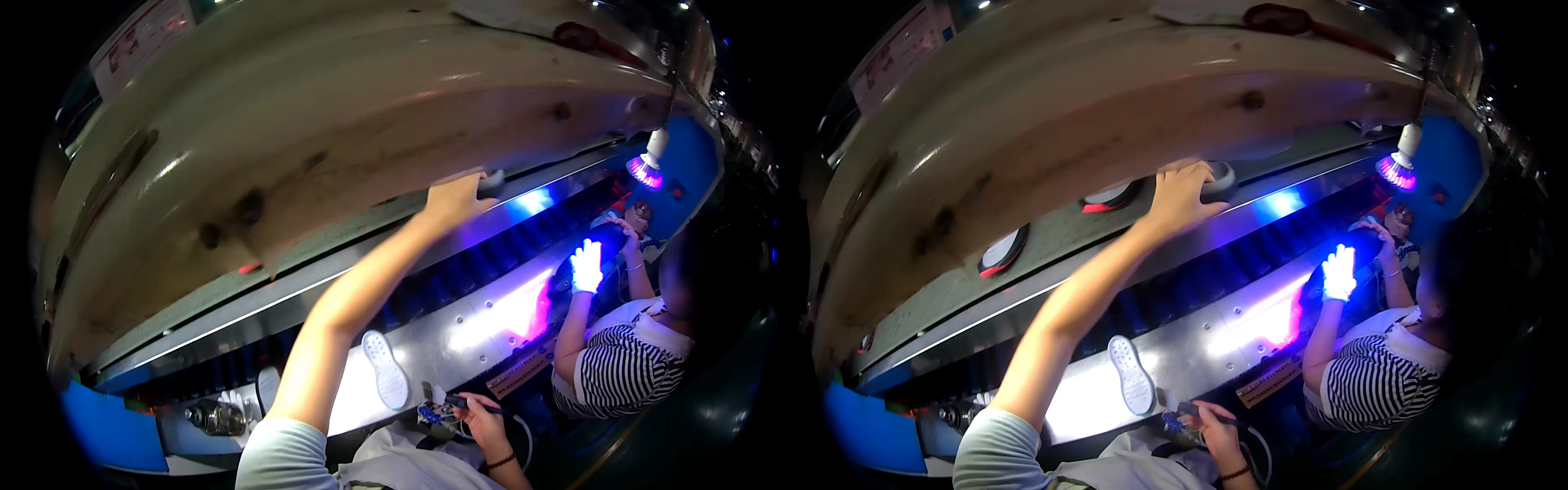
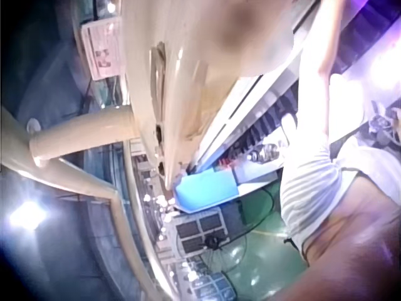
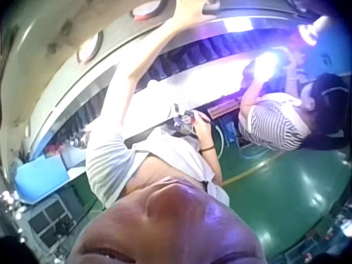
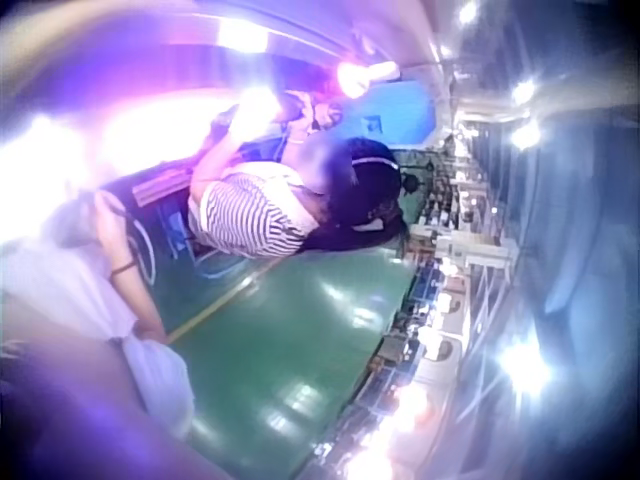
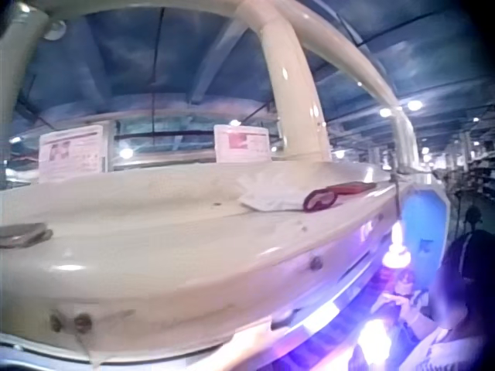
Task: The person repeatedly picks up gray shoe insoles from a conveyor belt and scrubs their surfaces with a small brush. The person turns the insoles over to clean both sides and places them back on the belt. A coworker is visible nearby performing a similar task.
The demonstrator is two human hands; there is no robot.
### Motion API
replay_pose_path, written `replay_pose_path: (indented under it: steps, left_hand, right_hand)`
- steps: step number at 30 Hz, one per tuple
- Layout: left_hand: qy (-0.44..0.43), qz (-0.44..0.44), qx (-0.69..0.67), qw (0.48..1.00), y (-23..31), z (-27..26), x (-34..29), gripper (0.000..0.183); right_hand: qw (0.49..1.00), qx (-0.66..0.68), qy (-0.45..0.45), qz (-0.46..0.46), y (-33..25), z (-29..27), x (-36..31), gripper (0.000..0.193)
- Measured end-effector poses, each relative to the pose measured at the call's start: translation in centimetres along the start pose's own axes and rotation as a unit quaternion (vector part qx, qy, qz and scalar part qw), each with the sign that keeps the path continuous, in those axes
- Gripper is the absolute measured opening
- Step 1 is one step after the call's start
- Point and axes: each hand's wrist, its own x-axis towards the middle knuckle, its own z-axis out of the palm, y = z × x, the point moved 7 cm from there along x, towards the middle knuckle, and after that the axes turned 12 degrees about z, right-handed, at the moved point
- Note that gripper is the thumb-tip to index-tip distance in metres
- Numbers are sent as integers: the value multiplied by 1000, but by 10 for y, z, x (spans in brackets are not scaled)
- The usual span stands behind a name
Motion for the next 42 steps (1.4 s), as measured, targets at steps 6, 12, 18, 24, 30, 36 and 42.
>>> replay_pose_path:
  steps: [6,12,18,24,30,36,42]
  left_hand:
    - [485,-173,-225,827,17,-18,-151,45]
    - [164,-345,-794,473,23,22,-166,33]
    - [80,-223,-829,507,58,-30,-260,69]
    - [28,-431,-781,451,58,-5,-375,71]
    - [124,-367,-772,504,50,-75,-383,99]
    - [212,-366,-775,470,59,-139,-406,102]
    - [298,-425,-737,433,55,-132,-461,86]
  right_hand:
    - [999,-19,-16,40,41,28,15,17]
    - [999,-51,0,13,49,47,4,16]
    - [992,-62,99,-36,60,17,5,11]
    - [992,-45,101,-56,81,16,24,15]
    - [987,-86,113,-75,74,47,19,17]
    - [988,-81,-23,-127,50,120,-11,17]
    - [964,-165,-176,-109,72,227,-3,16]
